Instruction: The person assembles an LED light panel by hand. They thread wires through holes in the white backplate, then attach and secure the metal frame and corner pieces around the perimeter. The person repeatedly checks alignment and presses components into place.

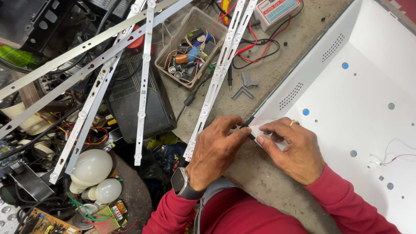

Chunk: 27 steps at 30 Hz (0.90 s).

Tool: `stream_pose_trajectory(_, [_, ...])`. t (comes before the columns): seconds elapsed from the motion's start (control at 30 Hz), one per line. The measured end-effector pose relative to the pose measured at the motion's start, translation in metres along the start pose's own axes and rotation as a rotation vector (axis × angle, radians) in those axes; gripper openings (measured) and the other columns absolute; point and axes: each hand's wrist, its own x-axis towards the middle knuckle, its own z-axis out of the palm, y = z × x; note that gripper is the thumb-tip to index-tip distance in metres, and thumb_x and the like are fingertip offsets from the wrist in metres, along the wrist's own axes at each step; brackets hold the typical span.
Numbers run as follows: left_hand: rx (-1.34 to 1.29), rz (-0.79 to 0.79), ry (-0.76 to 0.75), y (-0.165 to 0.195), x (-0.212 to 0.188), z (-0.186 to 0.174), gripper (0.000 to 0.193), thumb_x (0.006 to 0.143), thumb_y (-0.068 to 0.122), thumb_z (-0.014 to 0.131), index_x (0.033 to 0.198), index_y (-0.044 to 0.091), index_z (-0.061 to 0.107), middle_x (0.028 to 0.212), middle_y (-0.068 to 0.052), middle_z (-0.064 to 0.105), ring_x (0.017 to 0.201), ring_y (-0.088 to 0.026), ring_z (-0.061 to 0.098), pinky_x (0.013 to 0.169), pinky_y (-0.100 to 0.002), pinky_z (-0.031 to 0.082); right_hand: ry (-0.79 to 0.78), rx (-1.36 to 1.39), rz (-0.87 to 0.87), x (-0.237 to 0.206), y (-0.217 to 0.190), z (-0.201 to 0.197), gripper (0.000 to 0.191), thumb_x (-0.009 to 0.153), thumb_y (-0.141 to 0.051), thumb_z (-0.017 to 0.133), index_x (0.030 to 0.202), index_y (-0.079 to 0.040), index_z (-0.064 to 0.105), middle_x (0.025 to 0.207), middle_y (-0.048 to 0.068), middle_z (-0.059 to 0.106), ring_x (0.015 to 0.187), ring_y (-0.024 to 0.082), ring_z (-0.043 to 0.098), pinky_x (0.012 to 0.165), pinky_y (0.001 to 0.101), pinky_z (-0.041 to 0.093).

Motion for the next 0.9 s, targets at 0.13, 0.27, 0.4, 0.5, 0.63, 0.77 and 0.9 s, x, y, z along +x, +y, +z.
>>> stream_pose_trajectory(0.13, [-0.044, -0.034, -0.015, -0.001, 0.002, 0.005, 0.030, 0.086, 0.012, 0.081, 0.112, 0.004, 0.067, 0.115, -0.013, 0.063, 0.100, -0.029, 0.069, 0.078, -0.037, 0.060, -0.017, 0.006, 0.000, 0.006, 0.008, 0.002, 0.026, 0.080, -0.017, 0.081, 0.102, -0.005, 0.075, 0.088, 0.006, 0.074, 0.069, 0.014, 0.071, 0.057, 0.0279, 0.055])
stream_pose_trajectory(0.27, [-0.131, -0.129, -0.033, -0.002, 0.003, 0.011, 0.030, 0.086, 0.014, 0.082, 0.111, 0.003, 0.067, 0.116, -0.012, 0.064, 0.090, -0.027, 0.072, 0.073, -0.036, 0.061, -0.033, -0.035, 0.004, 0.012, 0.013, 0.001, 0.030, 0.079, -0.017, 0.081, 0.105, -0.005, 0.074, 0.085, 0.007, 0.073, 0.067, 0.015, 0.070, 0.060, 0.0275, 0.057])
stream_pose_trajectory(0.4, [-0.216, -0.198, -0.037, -0.001, 0.005, 0.015, 0.030, 0.086, 0.016, 0.082, 0.108, 0.002, 0.066, 0.116, -0.013, 0.064, 0.085, -0.027, 0.073, 0.070, -0.036, 0.060, -0.083, -0.032, -0.026, 0.013, 0.014, -0.003, 0.031, 0.079, -0.018, 0.081, 0.106, -0.004, 0.073, 0.084, 0.007, 0.072, 0.067, 0.014, 0.070, 0.060, 0.0272, 0.057])
stream_pose_trajectory(0.5, [-0.259, -0.222, -0.021, 0.001, 0.003, 0.016, 0.030, 0.086, 0.014, 0.081, 0.109, 0.001, 0.065, 0.118, -0.013, 0.063, 0.088, -0.026, 0.072, 0.072, -0.035, 0.060, -0.086, -0.074, -0.046, 0.010, 0.012, -0.004, 0.033, 0.077, -0.017, 0.081, 0.106, -0.003, 0.073, 0.083, 0.007, 0.072, 0.065, 0.014, 0.068, 0.059, 0.0278, 0.056])
stream_pose_trajectory(0.63, [-0.454, -0.324, 0.054, 0.000, 0.000, 0.018, 0.025, 0.092, 0.008, 0.076, 0.115, 0.001, 0.069, 0.114, -0.009, 0.066, 0.090, -0.019, 0.073, 0.074, -0.030, 0.060, -0.024, -0.118, -0.061, 0.006, 0.009, -0.001, 0.037, 0.076, -0.020, 0.082, 0.107, -0.003, 0.072, 0.085, 0.008, 0.071, 0.066, 0.014, 0.068, 0.058, 0.0271, 0.057])
stream_pose_trajectory(0.77, [-0.632, -0.456, 0.060, -0.003, 0.004, 0.027, 0.019, 0.093, 0.009, 0.074, 0.111, 0.004, 0.073, 0.112, -0.006, 0.067, 0.088, -0.011, 0.071, 0.072, -0.024, 0.063, -0.062, -0.122, 0.078, 0.007, 0.005, 0.001, 0.036, 0.074, -0.021, 0.081, 0.106, -0.005, 0.073, 0.081, 0.006, 0.070, 0.063, 0.013, 0.068, 0.053, 0.0273, 0.056])
stream_pose_trajectory(0.9, [-0.610, -0.455, 0.078, -0.003, 0.002, 0.030, 0.021, 0.091, 0.008, 0.075, 0.112, 0.003, 0.073, 0.108, -0.005, 0.065, 0.083, -0.010, 0.066, 0.070, -0.023, 0.059, -0.079, -0.098, 0.103, 0.009, 0.002, 0.001, 0.034, 0.074, -0.021, 0.080, 0.104, -0.006, 0.074, 0.079, 0.005, 0.071, 0.064, 0.013, 0.068, 0.056, 0.0272, 0.056])
